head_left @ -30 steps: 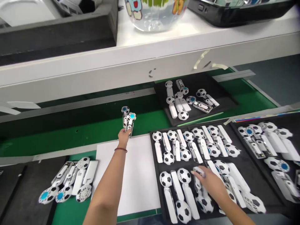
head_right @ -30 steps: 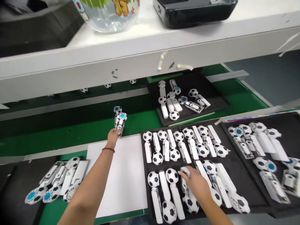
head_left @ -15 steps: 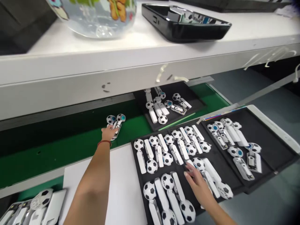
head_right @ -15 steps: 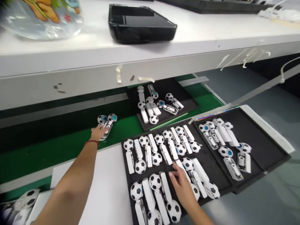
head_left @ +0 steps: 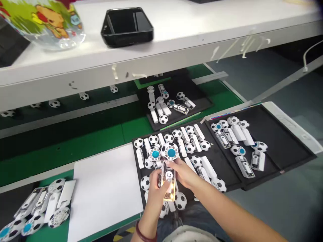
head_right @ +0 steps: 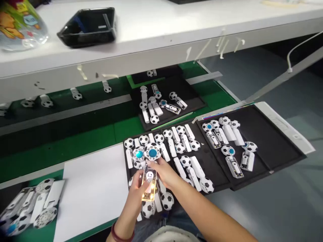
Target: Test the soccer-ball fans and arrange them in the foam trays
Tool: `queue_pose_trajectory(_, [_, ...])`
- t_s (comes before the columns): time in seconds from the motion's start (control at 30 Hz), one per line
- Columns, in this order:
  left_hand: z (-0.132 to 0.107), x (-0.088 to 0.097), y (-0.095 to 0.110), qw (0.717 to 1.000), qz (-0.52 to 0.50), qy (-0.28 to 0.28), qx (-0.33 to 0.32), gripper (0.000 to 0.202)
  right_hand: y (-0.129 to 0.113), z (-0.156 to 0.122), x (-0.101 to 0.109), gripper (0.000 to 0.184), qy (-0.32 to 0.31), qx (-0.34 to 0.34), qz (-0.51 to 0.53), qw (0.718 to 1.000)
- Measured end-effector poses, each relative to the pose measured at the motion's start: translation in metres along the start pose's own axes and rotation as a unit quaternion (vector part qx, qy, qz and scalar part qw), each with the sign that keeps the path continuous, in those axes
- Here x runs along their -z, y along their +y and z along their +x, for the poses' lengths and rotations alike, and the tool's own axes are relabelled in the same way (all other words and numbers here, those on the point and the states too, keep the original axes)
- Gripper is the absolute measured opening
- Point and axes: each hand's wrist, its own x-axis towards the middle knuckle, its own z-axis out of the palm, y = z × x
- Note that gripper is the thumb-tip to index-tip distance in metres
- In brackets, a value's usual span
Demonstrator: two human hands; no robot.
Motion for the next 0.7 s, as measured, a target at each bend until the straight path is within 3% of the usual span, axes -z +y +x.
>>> queue_pose_trajectory(0.13, [-0.016, -0.032, 0.025, 0.994, -0.098, 0.043, 0.001, 0.039, -0.021, -0.033, 0.015, 0.041, 0.012, 0.007, 0.017, 1.000])
queue_pose_trajectory(0.37, [-0.037, -0.063, 0.065, 0.994, -0.069, 0.063, -0.051, 0.040, -0.057, -0.071, 0.030, 0.041, -0.013, 0.023, 0.043, 0.999])
queue_pose_trajectory(0.7, [-0.052, -0.090, 0.072, 0.997, -0.052, 0.028, -0.055, 0.046, -0.062, -0.087, 0.058, 0.043, -0.049, 0.032, 0.067, 0.996])
